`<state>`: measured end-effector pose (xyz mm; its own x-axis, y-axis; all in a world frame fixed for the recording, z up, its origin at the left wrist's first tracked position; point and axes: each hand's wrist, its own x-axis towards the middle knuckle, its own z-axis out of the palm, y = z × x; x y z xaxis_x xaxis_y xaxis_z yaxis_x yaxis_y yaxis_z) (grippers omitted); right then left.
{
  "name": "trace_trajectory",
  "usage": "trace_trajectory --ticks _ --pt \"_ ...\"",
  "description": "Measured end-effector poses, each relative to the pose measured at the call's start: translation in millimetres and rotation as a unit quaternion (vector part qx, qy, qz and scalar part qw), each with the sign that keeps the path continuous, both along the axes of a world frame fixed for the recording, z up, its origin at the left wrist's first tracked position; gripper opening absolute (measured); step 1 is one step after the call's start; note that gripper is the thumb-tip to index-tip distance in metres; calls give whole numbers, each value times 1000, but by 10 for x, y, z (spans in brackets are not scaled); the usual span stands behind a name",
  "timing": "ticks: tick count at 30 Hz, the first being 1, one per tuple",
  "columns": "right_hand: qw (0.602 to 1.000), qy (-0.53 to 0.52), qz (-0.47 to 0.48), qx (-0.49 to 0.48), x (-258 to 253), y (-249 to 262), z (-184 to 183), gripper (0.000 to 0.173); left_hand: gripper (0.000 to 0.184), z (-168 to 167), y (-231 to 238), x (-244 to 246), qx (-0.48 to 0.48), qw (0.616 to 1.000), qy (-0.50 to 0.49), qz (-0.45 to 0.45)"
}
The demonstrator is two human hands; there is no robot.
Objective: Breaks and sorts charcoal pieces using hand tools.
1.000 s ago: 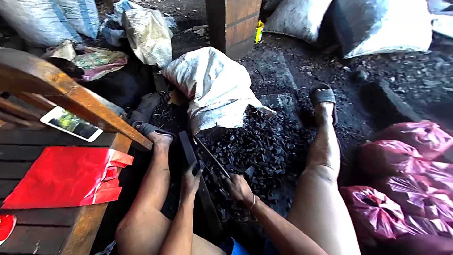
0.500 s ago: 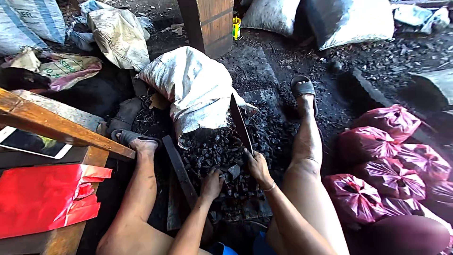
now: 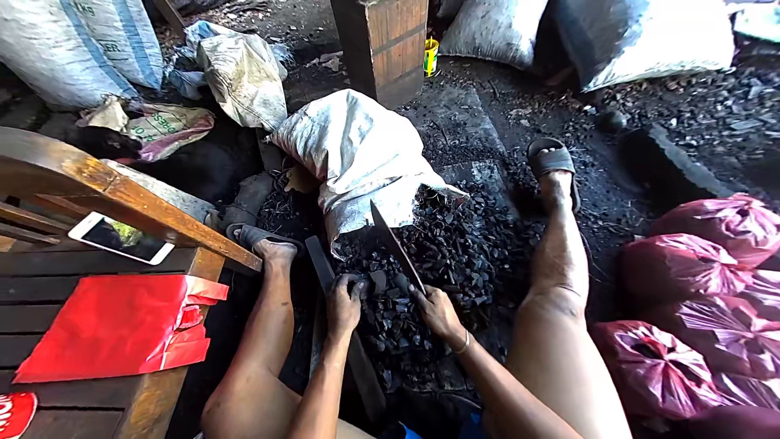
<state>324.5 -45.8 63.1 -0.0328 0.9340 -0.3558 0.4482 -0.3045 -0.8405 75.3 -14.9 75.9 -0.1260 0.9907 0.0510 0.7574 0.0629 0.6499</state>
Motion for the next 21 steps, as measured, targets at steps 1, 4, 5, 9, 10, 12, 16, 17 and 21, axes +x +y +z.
trace_trajectory --ticks 1,4,5,9,10,12,16,17,21 --pt "1000 -5 17 -8 -42 -29 -28 56 22 -55 -3 -56 5 1000 -12 27" --pt "998 -6 61 -23 -201 -145 -138 57 22 -23 -52 -192 25 996 -29 76" --pt "997 -4 75 -31 -257 -179 -163 57 23 59 -46 -233 22 996 -29 80" --pt "990 -9 128 -52 -471 -304 -170 59 28 299 71 -442 -47 992 34 115" --pt "988 -12 142 -53 -518 -328 -176 59 29 308 108 -488 -61 989 50 126" --pt "984 -17 166 -57 -602 -375 -246 61 31 259 168 -552 -56 986 69 143" --pt "980 -24 183 -72 -682 -476 -394 61 38 13 179 -485 -4 985 53 165" --pt "981 -24 179 -71 -690 -475 -391 61 40 -56 161 -447 13 983 44 178" --pt "986 -32 160 -42 -669 -443 -210 60 42 -225 89 -290 75 973 41 216"
